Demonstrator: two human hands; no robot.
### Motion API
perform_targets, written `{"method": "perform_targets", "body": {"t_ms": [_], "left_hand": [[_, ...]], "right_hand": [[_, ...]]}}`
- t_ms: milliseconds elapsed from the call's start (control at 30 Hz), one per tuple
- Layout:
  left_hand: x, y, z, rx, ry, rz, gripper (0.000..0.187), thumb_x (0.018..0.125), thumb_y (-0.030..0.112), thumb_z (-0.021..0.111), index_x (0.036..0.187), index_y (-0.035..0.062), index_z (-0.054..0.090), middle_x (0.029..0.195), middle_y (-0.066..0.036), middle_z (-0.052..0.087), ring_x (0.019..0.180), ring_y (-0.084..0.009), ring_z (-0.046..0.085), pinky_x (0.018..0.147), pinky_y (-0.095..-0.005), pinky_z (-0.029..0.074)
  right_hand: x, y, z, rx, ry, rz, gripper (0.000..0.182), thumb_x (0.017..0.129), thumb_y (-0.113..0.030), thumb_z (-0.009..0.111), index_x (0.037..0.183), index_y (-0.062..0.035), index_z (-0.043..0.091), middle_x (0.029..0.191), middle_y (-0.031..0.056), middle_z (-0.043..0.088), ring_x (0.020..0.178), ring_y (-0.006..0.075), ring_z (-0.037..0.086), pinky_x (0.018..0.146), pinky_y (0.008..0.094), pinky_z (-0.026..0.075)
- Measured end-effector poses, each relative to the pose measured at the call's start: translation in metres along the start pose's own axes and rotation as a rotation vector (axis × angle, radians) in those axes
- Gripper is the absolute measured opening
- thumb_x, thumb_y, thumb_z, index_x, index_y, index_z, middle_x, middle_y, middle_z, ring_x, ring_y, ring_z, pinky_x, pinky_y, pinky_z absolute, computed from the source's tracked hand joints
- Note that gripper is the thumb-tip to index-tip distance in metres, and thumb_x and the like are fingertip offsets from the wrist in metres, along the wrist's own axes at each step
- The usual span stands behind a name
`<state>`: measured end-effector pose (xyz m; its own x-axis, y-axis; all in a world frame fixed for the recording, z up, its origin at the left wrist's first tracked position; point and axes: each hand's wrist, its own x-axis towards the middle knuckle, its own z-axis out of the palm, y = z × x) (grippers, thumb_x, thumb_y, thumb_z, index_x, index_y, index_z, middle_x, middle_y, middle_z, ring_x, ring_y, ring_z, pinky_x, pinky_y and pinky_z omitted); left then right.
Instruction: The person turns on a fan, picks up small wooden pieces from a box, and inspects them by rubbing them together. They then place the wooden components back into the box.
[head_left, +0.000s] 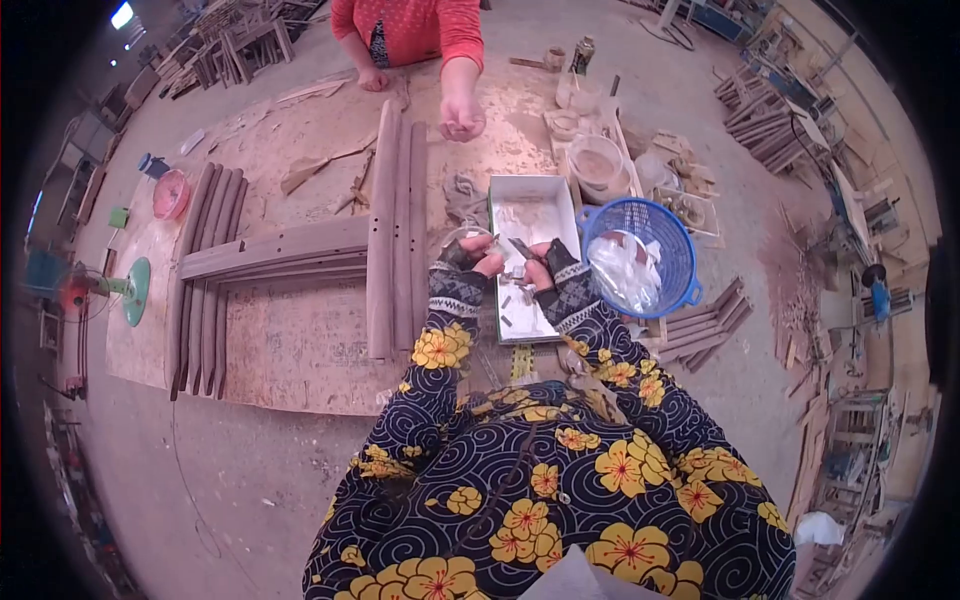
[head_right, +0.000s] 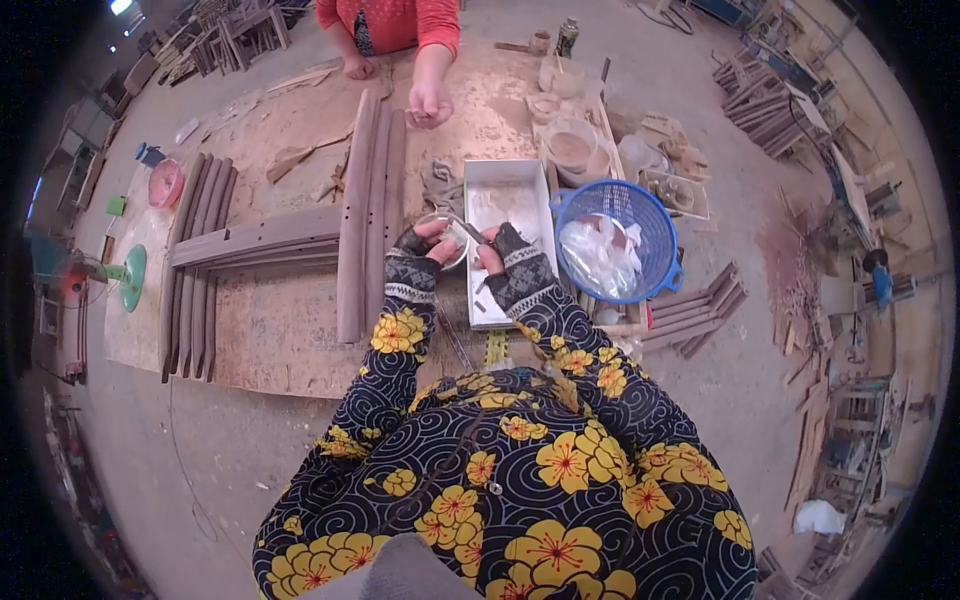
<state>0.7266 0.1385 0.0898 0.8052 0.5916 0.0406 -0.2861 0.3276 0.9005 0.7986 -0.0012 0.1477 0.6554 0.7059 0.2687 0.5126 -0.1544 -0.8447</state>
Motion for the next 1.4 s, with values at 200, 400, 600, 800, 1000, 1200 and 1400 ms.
{"method": "perform_targets", "body": {"t_ms": [200,400,600,800,1000,1200,1400], "left_hand": [[-0.003,-0.003,0.011,0.186,0.043,0.029,0.025,0.07,0.0,0.064,0.093,-0.0008,0.054,0.079,-0.006,0.058,0.072,-0.0114,0.056,0.063,-0.0219,0.047],[-0.005,-0.006,0.011,0.28,0.079,0.082,0.025,0.068,0.003,0.068,0.088,0.0033,0.054,0.075,-0.004,0.057,0.069,-0.0105,0.054,0.062,-0.0219,0.045],[-0.009,-0.006,0.01,0.291,0.114,0.171,0.02,0.069,0.003,0.067,0.085,0.0036,0.055,0.074,-0.004,0.058,0.067,-0.0101,0.054,0.06,-0.0211,0.044],[-0.01,-0.012,0.01,0.261,0.156,0.206,0.017,0.068,0.0,0.066,0.082,0.0006,0.056,0.075,-0.005,0.059,0.068,-0.0102,0.055,0.063,-0.0212,0.045],[-0.017,-0.007,0.014,0.336,0.17,0.164,0.015,0.069,0.002,0.066,0.081,0.0006,0.057,0.073,-0.005,0.059,0.067,-0.0097,0.055,0.061,-0.0207,0.045],[-0.015,-0.023,0.014,0.284,0.164,0.138,0.014,0.069,0.002,0.065,0.081,0.0,0.057,0.073,-0.005,0.059,0.064,-0.0099,0.055,0.059,-0.021,0.045],[-0.003,0.012,0.018,0.216,0.15,0.052,0.017,0.071,0.005,0.064,0.086,0.0017,0.055,0.072,-0.006,0.058,0.064,-0.0112,0.054,0.059,-0.0224,0.045]], "right_hand": [[-0.003,0.012,-0.002,-0.209,0.004,-0.125,0.011,0.082,-0.013,0.048,0.089,-0.0043,0.048,0.072,0.0141,0.053,0.065,0.0289,0.055,0.056,0.0357,0.043],[-0.001,0.012,-0.001,-0.29,-0.023,-0.14,0.015,0.083,-0.017,0.045,0.088,-0.0038,0.049,0.072,0.0149,0.054,0.067,0.0313,0.055,0.057,0.0378,0.043],[0.001,0.039,0.017,-0.437,-0.072,-0.108,0.018,0.083,-0.018,0.043,0.088,-0.0024,0.05,0.075,0.0166,0.055,0.071,0.0326,0.055,0.058,0.04,0.043],[0.002,0.062,0.026,-0.445,-0.103,-0.129,0.018,0.082,-0.018,0.044,0.087,-0.0019,0.051,0.076,0.0178,0.056,0.071,0.0329,0.055,0.059,0.04,0.044],[-0.006,0.081,0.031,-0.524,-0.133,-0.171,0.019,0.081,-0.016,0.044,0.091,-0.0016,0.05,0.078,0.0174,0.055,0.071,0.0327,0.055,0.059,0.0398,0.044],[-0.021,0.038,0.009,-0.465,-0.052,-0.156,0.019,0.08,-0.016,0.044,0.093,-0.0023,0.05,0.079,0.0175,0.055,0.071,0.0327,0.055,0.059,0.0391,0.044],[-0.032,0.056,0.002,-0.455,-0.138,-0.181,0.02,0.081,-0.017,0.043,0.094,-0.0028,0.05,0.078,0.0173,0.054,0.068,0.0327,0.054,0.058,0.0389,0.043]]}}
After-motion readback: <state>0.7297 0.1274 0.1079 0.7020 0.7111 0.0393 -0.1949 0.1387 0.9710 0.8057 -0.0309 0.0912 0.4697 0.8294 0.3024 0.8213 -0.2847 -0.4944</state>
